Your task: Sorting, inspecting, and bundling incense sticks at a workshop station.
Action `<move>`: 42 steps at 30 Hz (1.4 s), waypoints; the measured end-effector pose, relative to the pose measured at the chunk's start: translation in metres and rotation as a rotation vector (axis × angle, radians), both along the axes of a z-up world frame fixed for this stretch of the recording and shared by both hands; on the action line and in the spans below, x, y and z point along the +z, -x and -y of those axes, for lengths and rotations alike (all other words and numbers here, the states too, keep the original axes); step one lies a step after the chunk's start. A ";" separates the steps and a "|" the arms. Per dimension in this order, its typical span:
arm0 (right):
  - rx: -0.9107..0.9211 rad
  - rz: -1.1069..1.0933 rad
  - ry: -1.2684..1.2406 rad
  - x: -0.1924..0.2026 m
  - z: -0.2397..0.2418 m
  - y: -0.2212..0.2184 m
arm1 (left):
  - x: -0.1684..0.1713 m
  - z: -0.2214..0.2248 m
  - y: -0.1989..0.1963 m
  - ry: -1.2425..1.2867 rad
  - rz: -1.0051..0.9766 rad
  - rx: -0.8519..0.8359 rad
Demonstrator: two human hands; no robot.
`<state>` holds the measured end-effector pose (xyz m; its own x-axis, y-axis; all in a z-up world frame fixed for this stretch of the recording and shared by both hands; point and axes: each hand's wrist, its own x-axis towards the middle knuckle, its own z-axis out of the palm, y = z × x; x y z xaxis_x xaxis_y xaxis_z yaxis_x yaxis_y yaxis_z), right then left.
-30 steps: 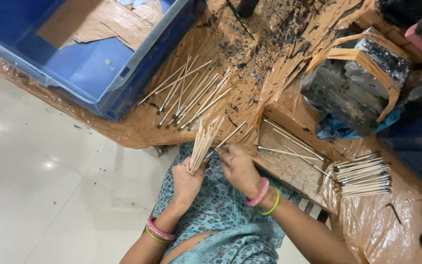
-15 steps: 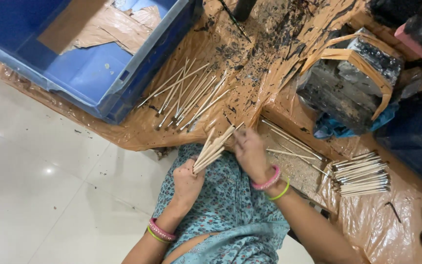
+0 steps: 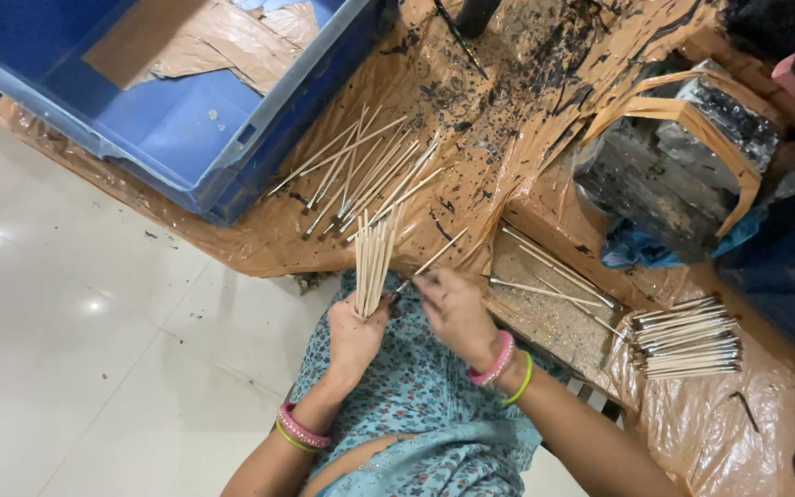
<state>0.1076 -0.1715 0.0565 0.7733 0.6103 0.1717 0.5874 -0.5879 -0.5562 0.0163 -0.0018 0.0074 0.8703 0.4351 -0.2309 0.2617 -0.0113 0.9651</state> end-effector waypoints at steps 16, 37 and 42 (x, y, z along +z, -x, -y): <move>-0.178 0.025 0.107 0.009 -0.015 -0.003 | -0.004 0.003 0.003 -0.327 0.147 0.002; -0.180 -0.045 0.108 0.013 -0.022 -0.002 | -0.017 0.001 0.006 -0.529 0.251 -0.064; 0.079 -0.052 -0.120 0.040 -0.010 -0.010 | -0.001 -0.011 -0.020 -0.547 0.249 -0.072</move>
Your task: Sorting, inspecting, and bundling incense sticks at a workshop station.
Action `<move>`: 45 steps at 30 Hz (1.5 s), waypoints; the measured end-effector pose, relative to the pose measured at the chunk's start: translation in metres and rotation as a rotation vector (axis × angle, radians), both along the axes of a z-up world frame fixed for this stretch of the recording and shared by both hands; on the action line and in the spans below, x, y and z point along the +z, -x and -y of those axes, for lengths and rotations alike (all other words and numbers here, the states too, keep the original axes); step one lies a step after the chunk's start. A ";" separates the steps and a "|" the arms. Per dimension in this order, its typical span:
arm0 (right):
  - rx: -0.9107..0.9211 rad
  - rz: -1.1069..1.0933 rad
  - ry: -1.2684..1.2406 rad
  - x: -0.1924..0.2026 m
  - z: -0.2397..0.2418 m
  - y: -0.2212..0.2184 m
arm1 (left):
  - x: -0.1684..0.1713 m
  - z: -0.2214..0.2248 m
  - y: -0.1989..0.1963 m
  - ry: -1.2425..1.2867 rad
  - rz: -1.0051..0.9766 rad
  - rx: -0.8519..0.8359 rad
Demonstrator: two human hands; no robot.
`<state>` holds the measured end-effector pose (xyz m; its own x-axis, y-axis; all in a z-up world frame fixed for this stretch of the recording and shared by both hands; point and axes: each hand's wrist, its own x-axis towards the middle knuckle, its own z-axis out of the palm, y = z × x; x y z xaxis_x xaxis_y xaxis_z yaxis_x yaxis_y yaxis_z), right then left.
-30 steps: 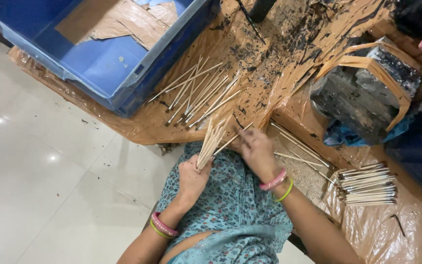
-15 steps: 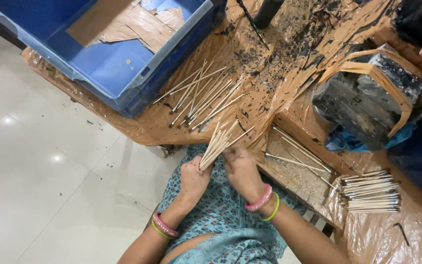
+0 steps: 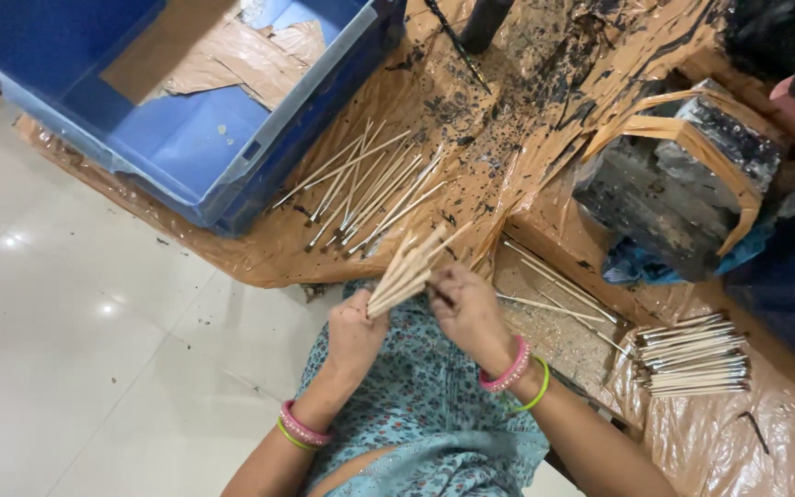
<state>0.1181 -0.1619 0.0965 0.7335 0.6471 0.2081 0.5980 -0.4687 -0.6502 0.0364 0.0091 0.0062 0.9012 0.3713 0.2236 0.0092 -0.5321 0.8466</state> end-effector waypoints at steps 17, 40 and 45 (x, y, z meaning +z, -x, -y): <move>-0.120 -0.376 -0.569 0.013 0.020 -0.019 | 0.055 -0.016 -0.010 0.786 -0.233 -0.122; -0.326 -0.143 0.018 -0.032 0.016 -0.013 | -0.011 0.002 0.038 0.609 -0.269 -0.017; -0.218 0.136 0.063 -0.035 -0.009 0.007 | -0.015 0.006 0.034 0.681 -0.281 -0.023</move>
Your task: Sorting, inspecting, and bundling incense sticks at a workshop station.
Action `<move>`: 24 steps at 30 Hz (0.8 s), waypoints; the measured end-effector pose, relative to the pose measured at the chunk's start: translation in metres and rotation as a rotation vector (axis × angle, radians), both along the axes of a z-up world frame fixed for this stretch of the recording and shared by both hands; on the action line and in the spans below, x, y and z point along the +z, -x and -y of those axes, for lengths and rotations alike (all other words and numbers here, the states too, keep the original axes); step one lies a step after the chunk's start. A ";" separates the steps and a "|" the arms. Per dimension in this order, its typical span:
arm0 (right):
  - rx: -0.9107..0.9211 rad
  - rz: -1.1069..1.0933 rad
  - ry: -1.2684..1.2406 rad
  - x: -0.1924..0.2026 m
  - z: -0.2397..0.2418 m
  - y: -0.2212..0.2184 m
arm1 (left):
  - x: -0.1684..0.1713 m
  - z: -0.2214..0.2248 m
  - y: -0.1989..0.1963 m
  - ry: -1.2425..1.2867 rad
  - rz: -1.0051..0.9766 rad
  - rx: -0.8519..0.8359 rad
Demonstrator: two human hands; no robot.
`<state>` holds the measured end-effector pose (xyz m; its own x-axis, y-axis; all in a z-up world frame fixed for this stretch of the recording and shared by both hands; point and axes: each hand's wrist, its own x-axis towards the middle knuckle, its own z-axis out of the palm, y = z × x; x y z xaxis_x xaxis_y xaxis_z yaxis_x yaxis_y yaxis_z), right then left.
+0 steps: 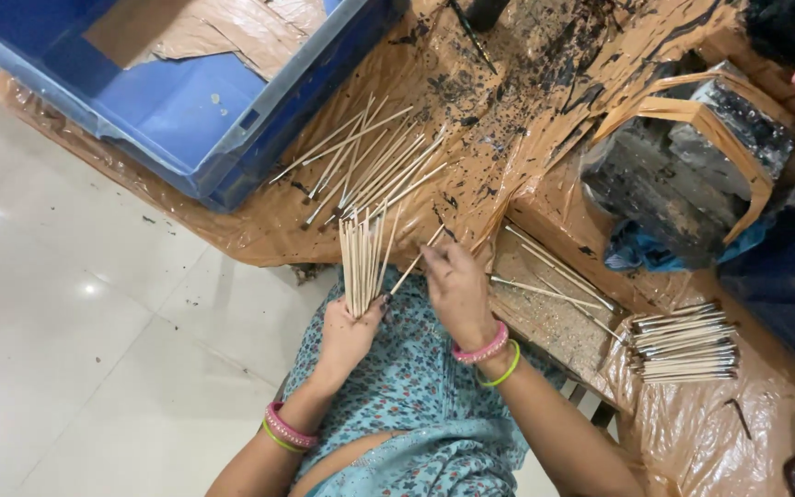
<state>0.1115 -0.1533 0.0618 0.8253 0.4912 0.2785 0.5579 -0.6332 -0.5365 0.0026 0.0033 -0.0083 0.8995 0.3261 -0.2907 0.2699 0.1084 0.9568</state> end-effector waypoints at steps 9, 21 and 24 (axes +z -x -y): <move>0.170 -0.022 -0.018 0.000 0.004 -0.002 | -0.032 0.006 0.005 0.033 -0.027 0.032; 0.098 -0.086 -0.030 -0.010 0.006 0.015 | -0.039 0.010 0.004 0.116 -0.037 0.051; 0.210 -0.139 -0.046 -0.009 0.009 0.024 | -0.030 0.011 0.005 0.075 -0.043 0.033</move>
<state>0.0879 -0.1622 0.0532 0.7383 0.6453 0.1961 0.5938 -0.4840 -0.6428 -0.0027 -0.0073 -0.0386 0.8748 0.3316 -0.3532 0.3054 0.1885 0.9334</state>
